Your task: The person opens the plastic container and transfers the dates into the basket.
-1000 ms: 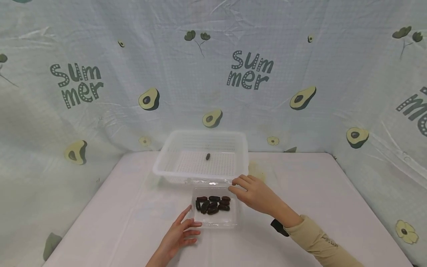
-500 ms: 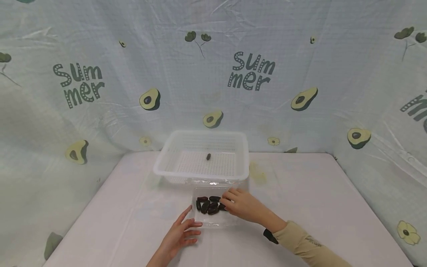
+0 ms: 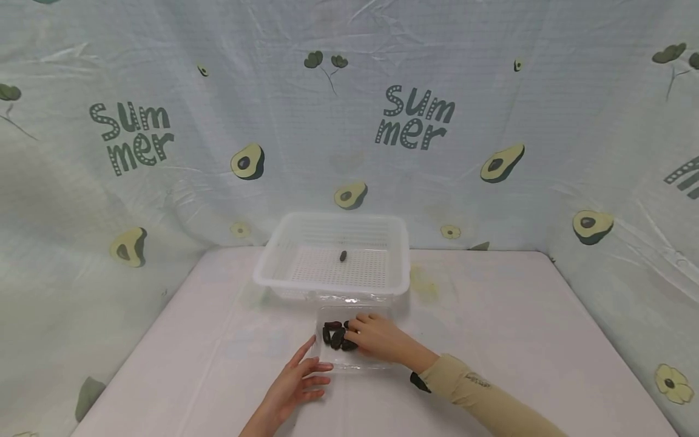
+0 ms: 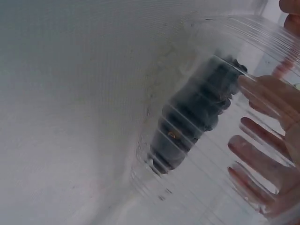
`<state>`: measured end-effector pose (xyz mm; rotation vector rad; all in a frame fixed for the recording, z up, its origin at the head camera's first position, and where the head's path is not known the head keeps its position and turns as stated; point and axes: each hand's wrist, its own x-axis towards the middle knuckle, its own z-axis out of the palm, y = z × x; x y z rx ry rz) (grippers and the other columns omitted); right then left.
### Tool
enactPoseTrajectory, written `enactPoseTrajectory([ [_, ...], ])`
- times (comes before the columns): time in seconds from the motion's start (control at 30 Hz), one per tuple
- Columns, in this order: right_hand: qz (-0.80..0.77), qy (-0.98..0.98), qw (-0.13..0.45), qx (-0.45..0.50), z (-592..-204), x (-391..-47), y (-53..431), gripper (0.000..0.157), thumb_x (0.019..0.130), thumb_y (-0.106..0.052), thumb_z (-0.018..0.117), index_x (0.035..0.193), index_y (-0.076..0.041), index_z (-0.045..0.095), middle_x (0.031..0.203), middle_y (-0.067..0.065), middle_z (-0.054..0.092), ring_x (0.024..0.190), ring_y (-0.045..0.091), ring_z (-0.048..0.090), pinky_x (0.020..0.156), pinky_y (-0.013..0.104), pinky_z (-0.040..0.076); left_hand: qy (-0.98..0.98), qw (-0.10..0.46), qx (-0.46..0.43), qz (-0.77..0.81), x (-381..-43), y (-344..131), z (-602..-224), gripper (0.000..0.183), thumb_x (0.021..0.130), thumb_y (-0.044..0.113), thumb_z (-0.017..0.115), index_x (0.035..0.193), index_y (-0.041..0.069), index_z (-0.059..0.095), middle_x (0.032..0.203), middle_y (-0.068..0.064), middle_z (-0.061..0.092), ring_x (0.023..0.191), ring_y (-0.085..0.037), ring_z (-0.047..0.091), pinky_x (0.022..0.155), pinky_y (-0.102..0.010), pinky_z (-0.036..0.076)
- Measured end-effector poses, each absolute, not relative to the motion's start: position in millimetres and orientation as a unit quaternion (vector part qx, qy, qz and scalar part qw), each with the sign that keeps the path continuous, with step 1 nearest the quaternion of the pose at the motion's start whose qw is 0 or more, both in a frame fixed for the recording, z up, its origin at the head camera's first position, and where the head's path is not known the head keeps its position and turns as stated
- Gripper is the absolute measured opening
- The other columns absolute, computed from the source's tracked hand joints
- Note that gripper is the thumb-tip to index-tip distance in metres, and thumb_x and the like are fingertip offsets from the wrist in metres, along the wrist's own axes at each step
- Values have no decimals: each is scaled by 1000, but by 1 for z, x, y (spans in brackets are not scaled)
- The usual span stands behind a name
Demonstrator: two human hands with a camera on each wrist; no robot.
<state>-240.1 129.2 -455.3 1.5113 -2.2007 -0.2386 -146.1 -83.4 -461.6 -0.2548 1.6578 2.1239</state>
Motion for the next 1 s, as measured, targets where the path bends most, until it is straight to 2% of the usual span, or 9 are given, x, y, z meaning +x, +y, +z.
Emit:
enactPoseTrajectory([
  [0.17, -101, -792, 235, 554, -458, -243, 121, 25, 73, -28, 70, 94, -23, 58, 89, -7, 55, 78, 9, 48, 65, 21, 41, 582, 220, -78, 779, -147, -85, -463, 60, 93, 24, 40, 145, 17, 9, 96, 0, 66, 78, -11, 65, 66, -30, 52],
  [0.43, -119, -804, 208, 544, -463, -243, 111, 20, 74, -30, 68, 89, -23, 57, 82, -8, 54, 76, 9, 51, 61, 21, 40, 568, 226, -79, 787, -146, -86, -464, 59, 94, 24, 38, 145, 17, 8, 94, 1, 66, 75, -9, 64, 66, -29, 51],
  [0.67, -122, -820, 179, 530, -464, -240, 108, 19, 76, -31, 67, 90, -24, 57, 83, -9, 56, 79, 9, 52, 64, 23, 42, 569, 226, -77, 787, -145, -87, -466, 59, 94, 23, 37, 145, 17, 9, 94, 1, 67, 75, -9, 64, 66, -29, 51],
  [1.0, -129, -813, 185, 537, -466, -239, 107, 19, 75, -32, 67, 88, -25, 54, 80, -10, 55, 76, 8, 50, 61, 21, 39, 572, 226, -72, 785, -144, -88, -467, 59, 94, 24, 38, 145, 16, 9, 94, 2, 67, 75, -8, 64, 66, -28, 51],
])
